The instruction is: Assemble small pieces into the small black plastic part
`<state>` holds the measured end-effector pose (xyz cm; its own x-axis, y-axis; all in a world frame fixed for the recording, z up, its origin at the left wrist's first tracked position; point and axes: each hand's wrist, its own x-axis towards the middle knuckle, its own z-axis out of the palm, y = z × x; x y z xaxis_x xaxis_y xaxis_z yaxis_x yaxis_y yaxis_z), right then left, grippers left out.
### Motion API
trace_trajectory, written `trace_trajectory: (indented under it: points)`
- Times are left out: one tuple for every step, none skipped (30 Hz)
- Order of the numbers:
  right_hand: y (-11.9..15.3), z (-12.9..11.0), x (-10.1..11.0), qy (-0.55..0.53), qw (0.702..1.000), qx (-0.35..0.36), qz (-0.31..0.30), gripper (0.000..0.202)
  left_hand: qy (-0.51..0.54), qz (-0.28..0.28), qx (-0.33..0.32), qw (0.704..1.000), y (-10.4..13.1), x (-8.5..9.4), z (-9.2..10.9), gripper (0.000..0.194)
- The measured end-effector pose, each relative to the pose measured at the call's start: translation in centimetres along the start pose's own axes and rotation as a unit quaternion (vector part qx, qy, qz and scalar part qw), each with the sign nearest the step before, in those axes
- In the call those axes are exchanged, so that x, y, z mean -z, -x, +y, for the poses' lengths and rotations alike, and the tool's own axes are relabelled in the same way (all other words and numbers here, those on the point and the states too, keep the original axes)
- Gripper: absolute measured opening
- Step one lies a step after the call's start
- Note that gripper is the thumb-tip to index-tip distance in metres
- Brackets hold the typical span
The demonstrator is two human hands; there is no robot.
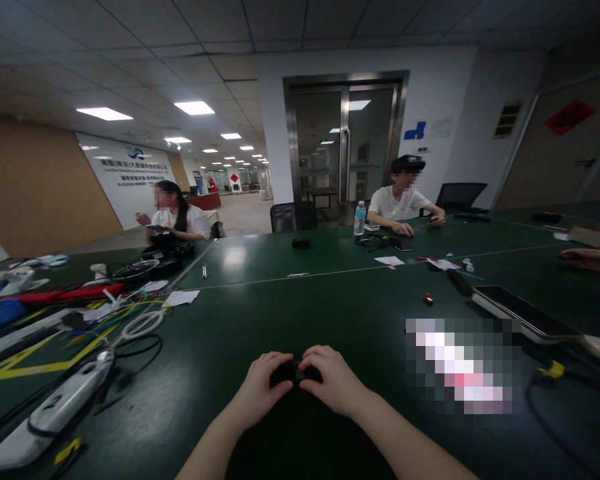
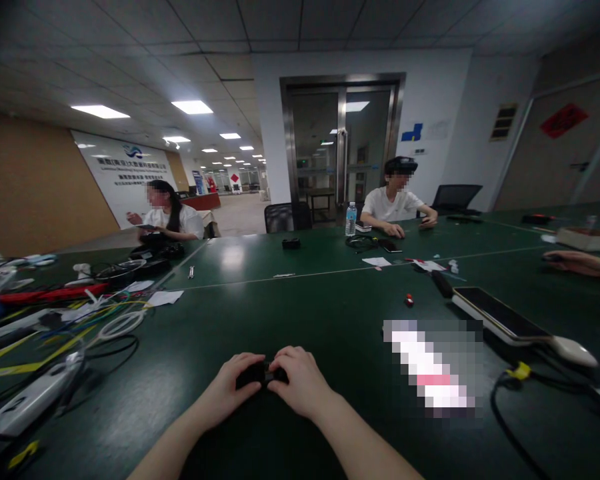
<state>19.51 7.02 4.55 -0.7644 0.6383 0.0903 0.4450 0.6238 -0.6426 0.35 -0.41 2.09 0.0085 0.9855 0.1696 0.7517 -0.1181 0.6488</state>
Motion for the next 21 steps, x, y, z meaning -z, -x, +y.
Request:
trace_trajectory:
  points:
    - [0.04, -0.07, 0.02, 0.0, 1.0, -0.001, -0.001, 0.021, 0.0, 0.0, 0.001, 1.0, 0.0, 0.04, 0.06, 0.042]
    - [0.07, -0.14, 0.05, 0.0, 1.0, -0.001, -0.001, 0.02, 0.001, 0.001, 0.001, 1.0, 0.01, 0.06, 0.09, 0.042]
    - [0.1, -0.2, 0.09, 0.0, 1.0, -0.002, -0.002, 0.02, 0.001, 0.002, 0.0, 1.0, 0.03, 0.08, 0.1, 0.042]
    - [0.13, -0.24, 0.13, 0.0, 1.0, -0.002, -0.002, 0.02, 0.001, 0.002, -0.001, 1.0, 0.05, 0.08, 0.08, 0.042]
    - [0.14, -0.27, 0.16, -0.001, 1.0, -0.002, -0.003, 0.02, 0.001, 0.001, -0.001, 1.0, 0.07, 0.08, 0.06, 0.042]
    - [0.14, -0.27, 0.17, -0.002, 1.0, -0.002, -0.004, 0.02, 0.001, 0.0, -0.001, 1.0, 0.1, 0.07, 0.05, 0.042]
    - [0.14, -0.26, 0.18, -0.003, 1.0, -0.002, -0.005, 0.02, 0.0, 0.001, 0.0, 1.0, 0.13, 0.07, 0.03, 0.042]
    - [0.12, -0.24, 0.18, -0.005, 1.0, -0.001, -0.006, 0.02, -0.001, -0.002, 0.001, 1.0, 0.16, 0.07, 0.03, 0.042]
    - [0.09, -0.21, 0.18, -0.005, 1.0, 0.0, -0.007, 0.02, -0.002, -0.001, 0.002, 1.0, 0.18, 0.08, 0.04, 0.043]
    - [0.07, -0.19, 0.18, -0.006, 1.0, 0.001, -0.01, 0.019, -0.001, -0.001, 0.0, 1.0, 0.21, 0.1, 0.05, 0.044]
    - [0.05, -0.19, 0.19, -0.007, 1.0, 0.002, -0.013, 0.019, -0.002, 0.0, -0.001, 1.0, 0.22, 0.12, 0.07, 0.045]
    - [0.03, -0.19, 0.21, -0.007, 1.0, -0.003, -0.014, 0.019, -0.001, -0.002, 0.001, 1.0, 0.24, 0.16, 0.09, 0.045]
    - [0.03, -0.22, 0.24, -0.007, 1.0, -0.007, -0.016, 0.02, -0.002, -0.003, 0.003, 1.0, 0.25, 0.22, 0.14, 0.046]
    - [0.04, -0.24, 0.27, -0.007, 1.0, -0.008, -0.015, 0.019, -0.004, -0.005, 0.005, 1.0, 0.27, 0.28, 0.2, 0.047]
    - [0.06, -0.27, 0.3, -0.007, 1.0, -0.009, -0.015, 0.019, -0.006, -0.006, 0.006, 1.0, 0.29, 0.35, 0.29, 0.046]
    - [0.07, -0.29, 0.33, -0.008, 1.0, -0.01, -0.016, 0.018, -0.009, -0.007, 0.007, 1.0, 0.32, 0.43, 0.41, 0.046]
    - [0.06, -0.29, 0.33, -0.01, 1.0, -0.01, -0.017, 0.018, -0.011, -0.009, 0.007, 1.0, 0.34, 0.5, 0.54, 0.045]
    - [0.04, -0.27, 0.33, -0.011, 1.0, -0.01, -0.018, 0.018, -0.013, -0.01, 0.008, 1.0, 0.37, 0.56, 0.67, 0.044]
    - [0.0, -0.24, 0.3, -0.011, 1.0, -0.009, -0.017, 0.019, -0.015, -0.011, 0.008, 1.0, 0.39, 0.61, 0.8, 0.043]
    - [-0.05, -0.19, 0.27, -0.01, 1.0, -0.007, -0.015, 0.019, -0.015, -0.011, 0.007, 1.0, 0.4, 0.64, 0.91, 0.043]
    - [-0.12, -0.13, 0.22, -0.008, 1.0, -0.004, -0.014, 0.019, -0.015, -0.009, 0.006, 1.0, 0.4, 0.65, 1.0, 0.043]
